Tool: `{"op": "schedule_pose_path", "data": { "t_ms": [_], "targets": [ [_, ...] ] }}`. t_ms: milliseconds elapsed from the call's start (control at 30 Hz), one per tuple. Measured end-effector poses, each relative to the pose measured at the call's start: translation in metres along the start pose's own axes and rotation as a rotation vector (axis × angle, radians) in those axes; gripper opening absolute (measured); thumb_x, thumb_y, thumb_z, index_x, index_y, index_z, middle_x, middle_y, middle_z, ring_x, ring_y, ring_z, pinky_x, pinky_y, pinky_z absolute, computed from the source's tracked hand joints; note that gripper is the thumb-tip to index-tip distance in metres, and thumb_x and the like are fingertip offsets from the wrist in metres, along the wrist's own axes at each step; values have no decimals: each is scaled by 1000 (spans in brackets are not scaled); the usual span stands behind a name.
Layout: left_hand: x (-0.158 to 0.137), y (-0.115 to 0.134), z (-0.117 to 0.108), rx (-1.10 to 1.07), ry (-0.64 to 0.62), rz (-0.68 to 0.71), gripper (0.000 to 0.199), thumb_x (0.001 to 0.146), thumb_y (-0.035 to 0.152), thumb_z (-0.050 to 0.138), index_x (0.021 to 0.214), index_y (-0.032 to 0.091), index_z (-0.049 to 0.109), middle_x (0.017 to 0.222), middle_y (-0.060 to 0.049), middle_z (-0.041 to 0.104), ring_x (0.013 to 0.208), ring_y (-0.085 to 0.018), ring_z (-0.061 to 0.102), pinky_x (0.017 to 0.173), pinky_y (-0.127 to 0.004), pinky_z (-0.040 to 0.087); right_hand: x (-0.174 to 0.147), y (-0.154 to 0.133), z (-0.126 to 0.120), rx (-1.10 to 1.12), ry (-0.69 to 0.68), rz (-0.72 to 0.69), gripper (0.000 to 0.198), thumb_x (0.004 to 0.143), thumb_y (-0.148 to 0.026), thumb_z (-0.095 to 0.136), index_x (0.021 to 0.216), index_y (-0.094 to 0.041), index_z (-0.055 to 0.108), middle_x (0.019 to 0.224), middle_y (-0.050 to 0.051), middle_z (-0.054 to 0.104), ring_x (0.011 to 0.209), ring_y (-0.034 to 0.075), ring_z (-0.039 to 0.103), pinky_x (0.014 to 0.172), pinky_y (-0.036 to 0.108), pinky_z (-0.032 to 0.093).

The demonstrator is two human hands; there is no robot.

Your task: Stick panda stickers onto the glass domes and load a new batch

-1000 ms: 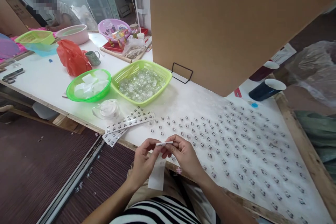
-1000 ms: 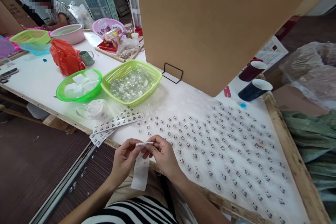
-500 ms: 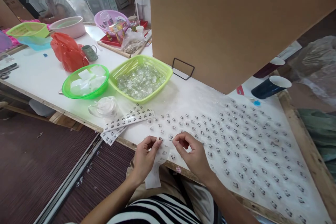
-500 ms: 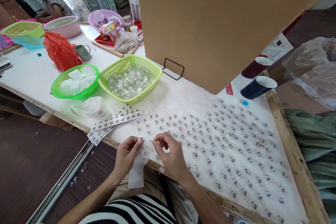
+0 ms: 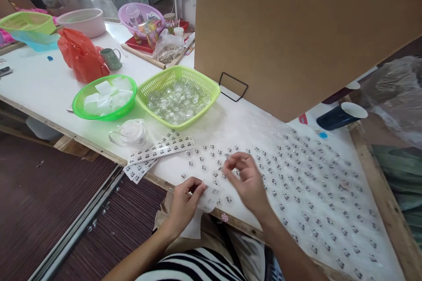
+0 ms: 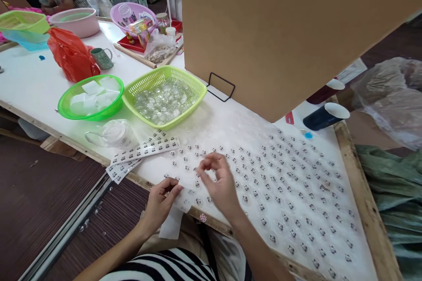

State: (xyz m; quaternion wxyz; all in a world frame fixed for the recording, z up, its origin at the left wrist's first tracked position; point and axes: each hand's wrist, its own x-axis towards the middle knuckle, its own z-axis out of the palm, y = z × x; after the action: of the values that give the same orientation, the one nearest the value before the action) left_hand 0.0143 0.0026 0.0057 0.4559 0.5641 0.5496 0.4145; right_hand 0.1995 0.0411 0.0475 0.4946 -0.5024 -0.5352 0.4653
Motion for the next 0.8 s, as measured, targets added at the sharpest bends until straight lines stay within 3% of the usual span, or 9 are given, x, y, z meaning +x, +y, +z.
{"op": "schedule_pose_path", "data": {
  "t_ms": [67, 133, 300, 633, 800],
  "targets": [
    [0, -3, -2, 2, -4, -4, 26, 92, 38, 59, 76, 18, 63, 68, 0, 60, 63, -14, 51, 59, -23, 40, 24, 4, -15, 12, 141, -36, 36, 84, -36, 66, 108, -28, 41, 83, 0, 59, 82, 18, 59, 81, 37, 48],
    [0, -5, -2, -5, -22, -7, 25, 92, 38, 59, 76, 18, 63, 68, -1, 60, 63, -14, 51, 58, -22, 39, 51, 19, -29, -36, 190, -24, 42, 80, -39, 68, 109, -27, 39, 80, -1, 59, 78, 18, 59, 77, 35, 48],
    [-3, -12, -1, -34, -58, -1, 26, 91, 37, 60, 74, 17, 63, 66, 0, 59, 62, -13, 50, 57, -22, 39, 101, 69, -36, -207, 36, 156, 46, 69, -39, 67, 104, -23, 41, 75, -1, 62, 68, 17, 59, 68, 32, 47],
    [-1, -12, -6, -49, -55, -26, 27, 92, 36, 59, 73, 17, 61, 65, 1, 56, 60, -12, 47, 57, -22, 37, 116, 89, -27, -438, -68, 192, 36, 71, -26, 55, 104, -23, 40, 73, -2, 61, 69, 17, 61, 66, 29, 45],
    [3, -10, -6, -53, -59, -21, 27, 92, 36, 59, 74, 17, 61, 67, 0, 58, 62, -13, 48, 58, -22, 38, 120, 92, -18, -661, -99, 100, 34, 75, -16, 49, 108, -21, 42, 72, -3, 58, 67, 17, 58, 68, 28, 42]
  ]
}}
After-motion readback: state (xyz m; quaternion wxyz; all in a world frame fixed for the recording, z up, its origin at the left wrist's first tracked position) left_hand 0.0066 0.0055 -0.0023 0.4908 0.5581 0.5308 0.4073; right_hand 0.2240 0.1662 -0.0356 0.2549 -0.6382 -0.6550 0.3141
